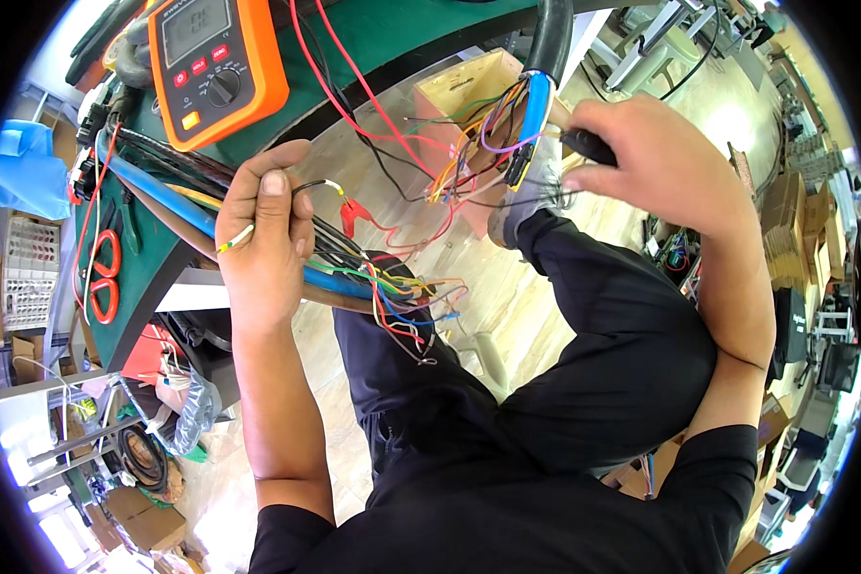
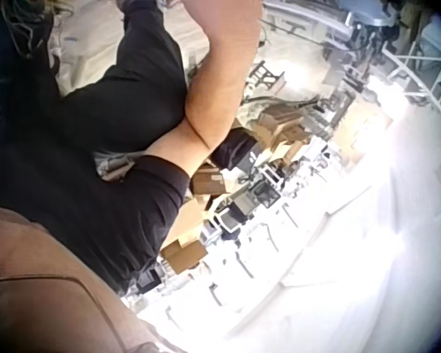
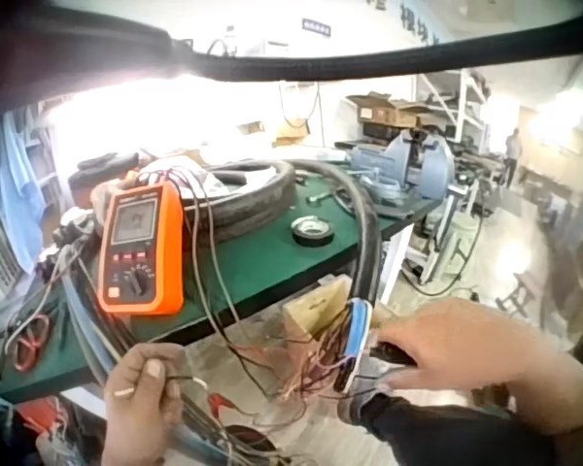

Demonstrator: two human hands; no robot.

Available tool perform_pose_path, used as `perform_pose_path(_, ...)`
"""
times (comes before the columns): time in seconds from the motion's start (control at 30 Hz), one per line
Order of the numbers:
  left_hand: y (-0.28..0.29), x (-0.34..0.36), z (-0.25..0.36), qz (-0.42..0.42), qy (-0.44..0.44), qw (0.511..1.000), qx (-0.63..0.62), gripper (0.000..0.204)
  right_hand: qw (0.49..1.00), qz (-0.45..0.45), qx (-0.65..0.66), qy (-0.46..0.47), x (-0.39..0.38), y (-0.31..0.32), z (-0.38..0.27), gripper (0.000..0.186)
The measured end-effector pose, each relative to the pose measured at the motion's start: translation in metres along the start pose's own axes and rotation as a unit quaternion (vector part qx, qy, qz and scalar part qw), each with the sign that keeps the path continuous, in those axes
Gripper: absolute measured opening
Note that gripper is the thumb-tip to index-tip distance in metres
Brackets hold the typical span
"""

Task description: The person uses a multimeter to test voltage or continuity on wires within a large bundle, pressing probes against wire tips while turning the meter dial.

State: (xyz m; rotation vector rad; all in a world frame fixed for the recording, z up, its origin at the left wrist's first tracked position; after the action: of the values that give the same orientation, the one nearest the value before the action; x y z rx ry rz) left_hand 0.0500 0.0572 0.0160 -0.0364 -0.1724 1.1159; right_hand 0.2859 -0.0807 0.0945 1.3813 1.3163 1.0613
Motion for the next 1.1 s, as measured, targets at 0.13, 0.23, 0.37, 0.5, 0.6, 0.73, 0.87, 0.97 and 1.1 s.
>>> perform_pose_path(0.13,0.002,0.001,-0.003,0.003,-0.003,1.0,-0.006,0.03,0.998,0.042,-0.036,-0.001,-0.009,0.013,0.004,0.031)
perform_pose_path(0.23,0.004,0.001,-0.006,0.002,0.002,1.0,-0.017,0.03,0.998,0.028,-0.042,0.038,-0.007,0.008,0.0,0.027)
perform_pose_path(0.37,0.006,0.002,-0.007,0.002,-0.006,1.0,-0.019,0.029,0.993,0.051,-0.062,0.082,-0.008,0.005,-0.006,0.026)
perform_pose_path(0.5,0.006,0.003,-0.009,0.002,0.011,0.999,-0.038,0.029,0.975,0.145,-0.154,0.074,-0.005,0.014,0.007,0.028)
perform_pose_path(0.6,0.007,0.002,-0.009,0.008,0.003,1.0,-0.021,0.029,0.989,0.091,-0.094,-0.065,-0.003,0.011,0.027,0.031)
perform_pose_path(0.73,0.007,0.002,-0.01,0.006,0.005,1.0,-0.022,0.029,0.993,0.029,-0.107,-0.033,-0.002,0.003,0.023,0.038)
perform_pose_path(0.87,0.007,0.001,-0.01,0.006,0.011,1.0,-0.026,0.028,0.992,-0.072,-0.103,0.014,-0.005,-0.012,0.019,0.038)
perform_pose_path(0.97,0.008,0.002,-0.009,0.005,0.007,1.0,-0.024,0.028,0.994,-0.083,-0.069,0.03,-0.007,-0.011,0.015,0.033)
perform_pose_path(1.1,0.008,0.001,-0.009,0.004,0.006,1.0,-0.025,0.028,0.998,0.014,0.014,0.053,0.002,-0.005,0.007,0.023)
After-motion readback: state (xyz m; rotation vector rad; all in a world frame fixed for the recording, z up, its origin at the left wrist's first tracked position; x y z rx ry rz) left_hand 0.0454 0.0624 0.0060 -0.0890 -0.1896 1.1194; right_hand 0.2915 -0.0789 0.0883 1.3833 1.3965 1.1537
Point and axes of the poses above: each hand's wrist, its own x-axis towards the middle knuckle, its own y-axis out of the back of the hand, z = x × y, the point moved 9 cm from there along x, towards the middle knuckle, and after that the axes turned 1 degree about z, right-handed, at the moved point
